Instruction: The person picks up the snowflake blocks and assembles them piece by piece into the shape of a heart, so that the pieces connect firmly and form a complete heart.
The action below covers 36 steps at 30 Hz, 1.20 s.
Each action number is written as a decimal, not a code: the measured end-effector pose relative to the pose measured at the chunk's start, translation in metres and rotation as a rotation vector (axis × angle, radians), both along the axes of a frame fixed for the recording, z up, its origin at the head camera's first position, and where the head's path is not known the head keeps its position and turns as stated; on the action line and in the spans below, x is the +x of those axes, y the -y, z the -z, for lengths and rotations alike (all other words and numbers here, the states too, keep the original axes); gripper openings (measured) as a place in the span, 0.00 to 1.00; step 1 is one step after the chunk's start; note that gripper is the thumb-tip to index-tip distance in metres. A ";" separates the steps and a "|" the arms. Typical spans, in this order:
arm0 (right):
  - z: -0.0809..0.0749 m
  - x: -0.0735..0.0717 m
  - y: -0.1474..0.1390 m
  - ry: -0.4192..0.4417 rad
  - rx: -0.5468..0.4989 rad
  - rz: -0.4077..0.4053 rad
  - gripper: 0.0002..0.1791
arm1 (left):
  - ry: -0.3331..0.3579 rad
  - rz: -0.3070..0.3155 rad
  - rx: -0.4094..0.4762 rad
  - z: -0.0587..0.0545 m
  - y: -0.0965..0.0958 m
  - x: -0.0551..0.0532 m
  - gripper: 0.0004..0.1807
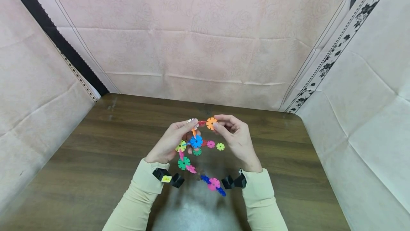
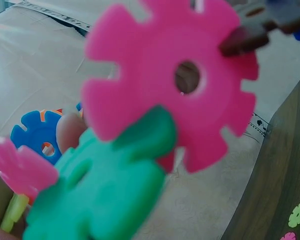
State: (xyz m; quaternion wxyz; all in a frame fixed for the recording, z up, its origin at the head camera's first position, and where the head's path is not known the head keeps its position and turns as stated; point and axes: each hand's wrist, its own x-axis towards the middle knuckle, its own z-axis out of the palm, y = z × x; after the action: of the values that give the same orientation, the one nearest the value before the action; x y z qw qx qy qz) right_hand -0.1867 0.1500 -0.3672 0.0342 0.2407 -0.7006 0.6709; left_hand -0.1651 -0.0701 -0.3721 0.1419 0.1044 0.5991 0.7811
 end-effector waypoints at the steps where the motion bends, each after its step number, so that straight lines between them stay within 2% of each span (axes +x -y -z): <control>1: 0.000 0.000 0.000 0.000 0.012 0.005 0.15 | 0.003 -0.001 -0.001 0.000 0.000 0.000 0.27; 10: -0.004 0.002 0.000 -0.036 0.066 0.017 0.15 | 0.006 -0.002 -0.035 -0.002 -0.001 0.000 0.25; 20: -0.009 0.005 0.001 -0.038 0.071 0.030 0.14 | 0.032 -0.018 -0.046 -0.002 -0.002 0.001 0.27; 29: -0.014 0.009 -0.001 -0.034 0.164 0.054 0.15 | 0.015 -0.019 -0.050 -0.001 -0.002 0.001 0.29; 36: -0.014 0.009 0.002 -0.071 0.177 0.061 0.15 | 0.005 -0.037 -0.059 -0.001 -0.001 0.002 0.28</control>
State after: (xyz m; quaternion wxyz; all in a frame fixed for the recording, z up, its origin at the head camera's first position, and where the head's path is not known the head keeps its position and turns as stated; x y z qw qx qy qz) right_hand -0.1775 0.1485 -0.3529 0.0579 0.2450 -0.7624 0.5961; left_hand -0.1633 -0.0691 -0.3714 0.1322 0.0871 0.6233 0.7658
